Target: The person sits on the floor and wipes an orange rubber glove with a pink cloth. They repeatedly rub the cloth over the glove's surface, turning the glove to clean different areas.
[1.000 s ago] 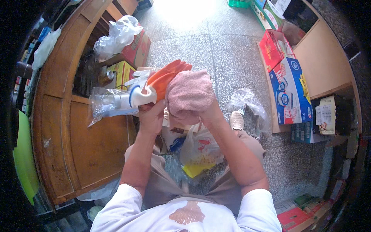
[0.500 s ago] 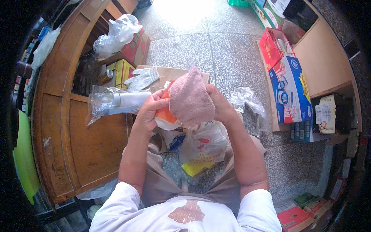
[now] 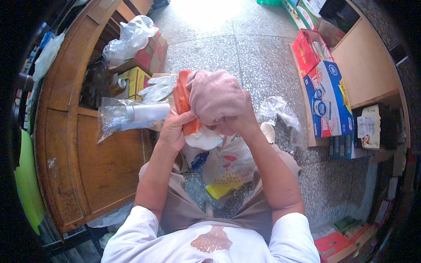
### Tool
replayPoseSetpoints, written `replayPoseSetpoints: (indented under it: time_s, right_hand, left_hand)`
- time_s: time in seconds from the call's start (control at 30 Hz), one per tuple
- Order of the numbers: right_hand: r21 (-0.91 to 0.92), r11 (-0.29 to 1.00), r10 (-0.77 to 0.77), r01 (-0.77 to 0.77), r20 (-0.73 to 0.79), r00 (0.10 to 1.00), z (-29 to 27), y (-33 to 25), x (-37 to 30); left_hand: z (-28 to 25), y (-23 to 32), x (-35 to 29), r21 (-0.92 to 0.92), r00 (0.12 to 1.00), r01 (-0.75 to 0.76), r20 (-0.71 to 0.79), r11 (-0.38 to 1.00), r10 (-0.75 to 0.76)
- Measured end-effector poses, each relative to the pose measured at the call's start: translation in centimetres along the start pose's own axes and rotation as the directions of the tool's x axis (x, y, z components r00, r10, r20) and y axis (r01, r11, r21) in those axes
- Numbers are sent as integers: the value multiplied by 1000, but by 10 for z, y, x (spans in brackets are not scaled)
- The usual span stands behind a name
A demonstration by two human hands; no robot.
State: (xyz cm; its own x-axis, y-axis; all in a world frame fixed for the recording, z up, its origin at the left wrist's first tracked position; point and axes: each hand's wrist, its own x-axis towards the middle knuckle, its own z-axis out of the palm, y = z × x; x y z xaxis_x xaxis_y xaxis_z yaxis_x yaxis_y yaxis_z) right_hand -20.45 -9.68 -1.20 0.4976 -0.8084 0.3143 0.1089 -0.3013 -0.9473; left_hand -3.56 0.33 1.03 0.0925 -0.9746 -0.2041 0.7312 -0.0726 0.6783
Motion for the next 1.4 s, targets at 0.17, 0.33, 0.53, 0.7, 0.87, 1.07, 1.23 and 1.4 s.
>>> replayPoseSetpoints:
  time_s: [0.17,0.33,0.53,0.7,0.87,1.07,1.23,1.4]
  right_hand:
    - [258,954,213,-151,-235,948,14,0,9]
    - [355,908,371,-222,-436,820,2,0,24]
    - [888,442,298,-131,-7,954,-26,-9,36]
    - [688,705,135,-170,105,985,-26,-11,29]
    - [827,455,292,-331,213,932,-16,17,12]
    - [762,472,383,-443,276,882,1,29,-21]
    - [578,755,296,-311,123,947,36,-28,2]
    - [490,864,152,-118,-31,988,31,-4,3]
  left_hand:
    - [5,-4,1,125,1000,-20,-14,992,22]
    - [5,-2,-4,149,1000,-11,9,989,10]
    - [-18,7,-3,11,992,-103,-78,995,104]
    - [-14,12,1,-64,996,-85,-4,994,85]
    - [-15,14,-2,61,976,-167,-133,984,174]
    - [2,12,-2,365,944,-197,-179,910,276]
    - [9,1,-5,427,950,-234,-91,873,299]
    - [10,-5,0,456,975,-157,-71,876,211]
